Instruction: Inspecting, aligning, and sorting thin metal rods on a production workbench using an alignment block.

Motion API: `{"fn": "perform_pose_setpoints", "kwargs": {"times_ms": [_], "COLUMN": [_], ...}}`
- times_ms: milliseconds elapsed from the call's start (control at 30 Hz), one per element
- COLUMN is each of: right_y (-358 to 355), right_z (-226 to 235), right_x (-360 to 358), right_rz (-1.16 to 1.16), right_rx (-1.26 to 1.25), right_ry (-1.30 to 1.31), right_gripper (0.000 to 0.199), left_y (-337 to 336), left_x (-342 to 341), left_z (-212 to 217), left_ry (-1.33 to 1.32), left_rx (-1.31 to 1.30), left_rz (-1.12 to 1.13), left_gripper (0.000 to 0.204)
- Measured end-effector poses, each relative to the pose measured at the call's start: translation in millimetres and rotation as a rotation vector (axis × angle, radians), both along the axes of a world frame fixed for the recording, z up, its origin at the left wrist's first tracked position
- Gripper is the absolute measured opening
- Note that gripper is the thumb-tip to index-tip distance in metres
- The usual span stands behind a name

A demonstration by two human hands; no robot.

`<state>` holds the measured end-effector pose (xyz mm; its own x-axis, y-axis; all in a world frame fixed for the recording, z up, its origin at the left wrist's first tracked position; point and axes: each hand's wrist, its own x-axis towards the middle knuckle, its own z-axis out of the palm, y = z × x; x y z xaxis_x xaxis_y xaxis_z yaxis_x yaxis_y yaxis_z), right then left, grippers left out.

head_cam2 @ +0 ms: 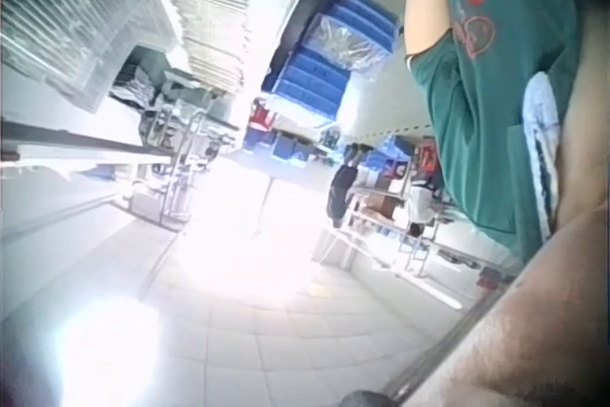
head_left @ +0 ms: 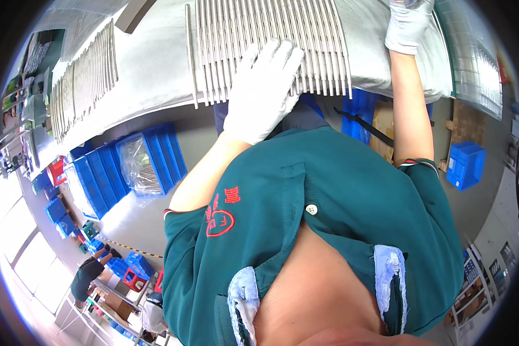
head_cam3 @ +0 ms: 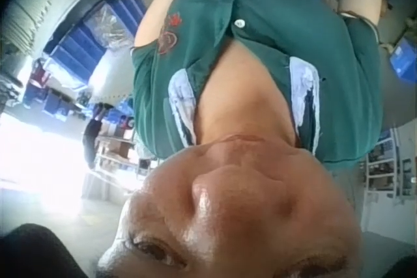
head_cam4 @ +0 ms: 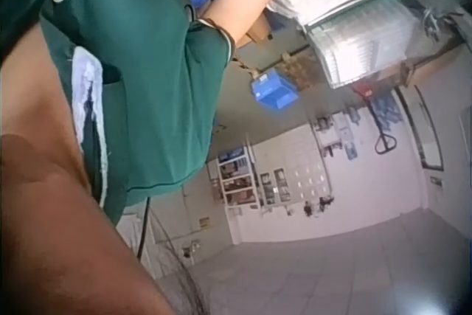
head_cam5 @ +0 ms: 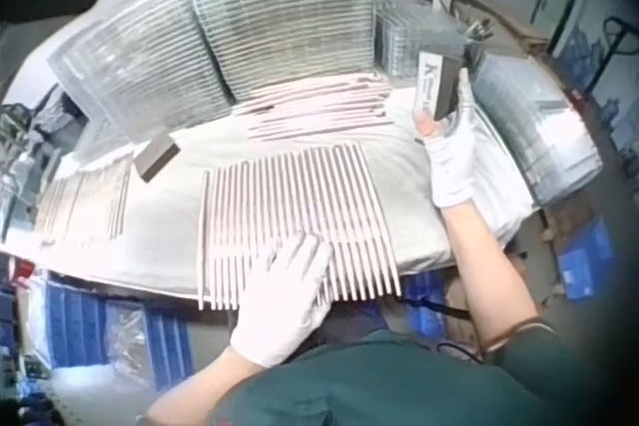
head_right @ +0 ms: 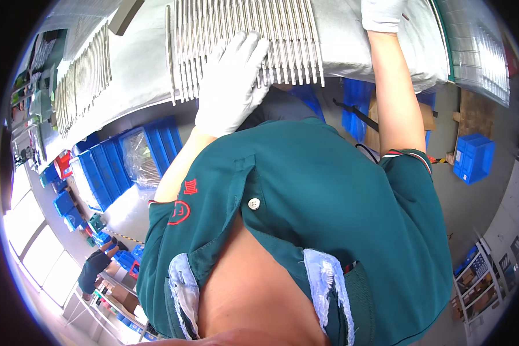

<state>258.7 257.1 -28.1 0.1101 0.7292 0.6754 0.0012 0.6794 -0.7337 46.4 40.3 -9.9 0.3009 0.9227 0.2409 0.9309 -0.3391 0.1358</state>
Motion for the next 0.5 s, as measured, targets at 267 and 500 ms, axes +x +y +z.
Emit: {"fn": "perform_pose_setpoints", "kwargs": {"times_ms": [267, 500], "right_y": [7.7, 0.6], "right_z": [-6.7, -0.5], "right_x": [4.4, 2.3], "right_rz": [-0.027, 0.07], "right_rx": [0.024, -0.008], "right_ry": [-0.035, 0.03], "right_gripper": [0.091, 0.091], "left_y": [-7.3, 7.5], "left_x": [0.3, -22.8], "left_z": [-4.1, 49.9], "left_ry": [-0.109, -0.367], "left_rx": [0.063, 0.442], "left_rz": [-0.042, -0.148], "left_gripper": [0.049, 0.035]}}
